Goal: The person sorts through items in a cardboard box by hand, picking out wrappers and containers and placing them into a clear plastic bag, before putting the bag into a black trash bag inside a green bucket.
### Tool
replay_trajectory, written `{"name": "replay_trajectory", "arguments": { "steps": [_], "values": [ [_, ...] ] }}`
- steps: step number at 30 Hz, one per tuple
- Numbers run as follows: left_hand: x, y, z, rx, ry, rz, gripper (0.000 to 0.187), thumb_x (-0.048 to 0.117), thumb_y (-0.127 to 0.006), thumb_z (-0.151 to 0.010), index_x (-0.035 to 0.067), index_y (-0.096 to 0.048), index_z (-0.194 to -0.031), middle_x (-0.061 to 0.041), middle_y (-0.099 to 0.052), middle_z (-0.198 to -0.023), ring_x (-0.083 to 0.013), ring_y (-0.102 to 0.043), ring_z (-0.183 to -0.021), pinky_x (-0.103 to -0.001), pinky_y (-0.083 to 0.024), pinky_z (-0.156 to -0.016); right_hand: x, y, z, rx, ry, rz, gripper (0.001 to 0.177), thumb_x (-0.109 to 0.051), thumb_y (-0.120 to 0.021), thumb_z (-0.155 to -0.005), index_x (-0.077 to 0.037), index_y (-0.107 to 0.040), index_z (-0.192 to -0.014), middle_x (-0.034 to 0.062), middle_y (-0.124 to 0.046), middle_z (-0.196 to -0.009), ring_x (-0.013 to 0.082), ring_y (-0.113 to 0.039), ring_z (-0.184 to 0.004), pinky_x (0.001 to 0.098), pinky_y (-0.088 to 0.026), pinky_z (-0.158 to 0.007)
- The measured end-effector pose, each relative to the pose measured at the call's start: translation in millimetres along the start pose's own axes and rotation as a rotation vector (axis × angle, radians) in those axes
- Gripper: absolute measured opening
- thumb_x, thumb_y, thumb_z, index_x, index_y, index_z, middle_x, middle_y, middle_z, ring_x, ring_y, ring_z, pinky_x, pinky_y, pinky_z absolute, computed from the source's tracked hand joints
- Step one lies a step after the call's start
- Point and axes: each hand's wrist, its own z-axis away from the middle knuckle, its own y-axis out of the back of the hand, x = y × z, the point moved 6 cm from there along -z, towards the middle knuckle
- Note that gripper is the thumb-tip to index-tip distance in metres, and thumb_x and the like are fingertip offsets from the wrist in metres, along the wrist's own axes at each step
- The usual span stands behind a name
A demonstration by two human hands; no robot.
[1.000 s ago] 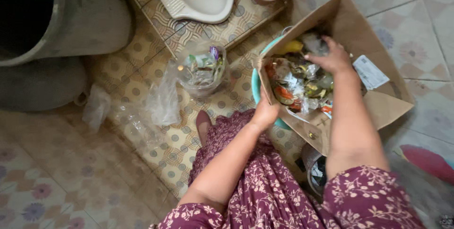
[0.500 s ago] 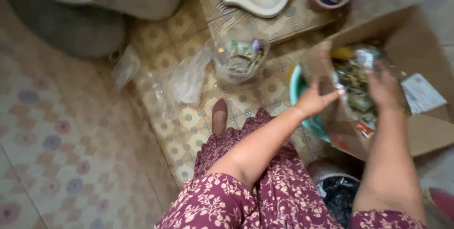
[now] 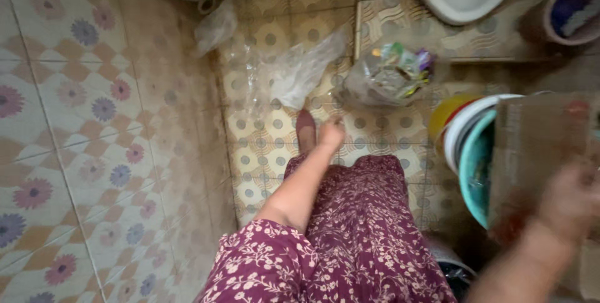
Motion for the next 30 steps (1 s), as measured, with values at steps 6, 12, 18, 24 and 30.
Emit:
{"name": "replay_trajectory", "arguments": {
  "steps": [6,12,18,24,30],
  "values": [
    [-102,58,-57,0.128,0.15,0.15,0.035,0.03,-0.062,-0.089,0.012,-0.075,-0.115,-0.019,-0.073,-0.114,-0.0364,-0.068,-0.108,-0.042,-0.052,-0.096,-196,-229,-6,-0.488,0.297,-0.096,0.071,-0.011,-0.083,-0.072,-0.003,-0.066,-0.14,0.0241,-0.066,-0.134,0.0434,-0.058,-0.123,0.0519,-0.045,-0.106],
    [-116,82,-101,0.143,0.084,0.154,0.036,0.03,-0.061,-0.091,0.008,-0.072,-0.117,-0.021,-0.074,-0.116,-0.036,-0.068,-0.111,-0.042,-0.052,-0.098,-160,-361,6,-0.488,0.037,0.035,0.054,-0.017,-0.081,-0.094,-0.016,-0.064,-0.145,0.0193,-0.063,-0.132,0.0394,-0.054,-0.132,0.0511,-0.041,-0.116],
    [57,81,-136,-0.068,-0.17,0.277,0.049,0.046,-0.057,-0.1,0.014,-0.07,-0.134,-0.015,-0.07,-0.135,-0.0299,-0.064,-0.129,-0.039,-0.049,-0.113,-36,-401,-23,-0.128,-0.314,0.139,0.058,-0.026,-0.087,-0.088,-0.002,-0.059,-0.132,0.0265,-0.065,-0.12,0.0429,-0.058,-0.116,0.0503,-0.045,-0.102],
    [163,48,-166,-0.025,-0.299,-0.099,0.052,0.045,-0.071,-0.081,0.011,-0.071,-0.12,-0.023,-0.063,-0.127,-0.0433,-0.062,-0.113,-0.05,-0.051,-0.09,3,-405,27,-0.386,-0.337,0.083,0.019,-0.021,-0.078,-0.095,-0.009,-0.081,-0.108,0.019,-0.076,-0.099,0.0349,-0.072,-0.094,0.0441,-0.055,-0.087],
    [156,54,-127,0.196,-0.591,0.001,0.013,0.015,-0.065,-0.091,0.008,-0.072,-0.099,-0.018,-0.071,-0.105,-0.0406,-0.067,-0.1,-0.05,-0.053,-0.087,-16,-329,50,-0.242,-0.467,-0.138,0.014,-0.017,-0.075,-0.095,-0.007,-0.078,-0.105,0.0164,-0.074,-0.091,0.0313,-0.073,-0.083,0.0425,-0.056,-0.079]
  ]
}}
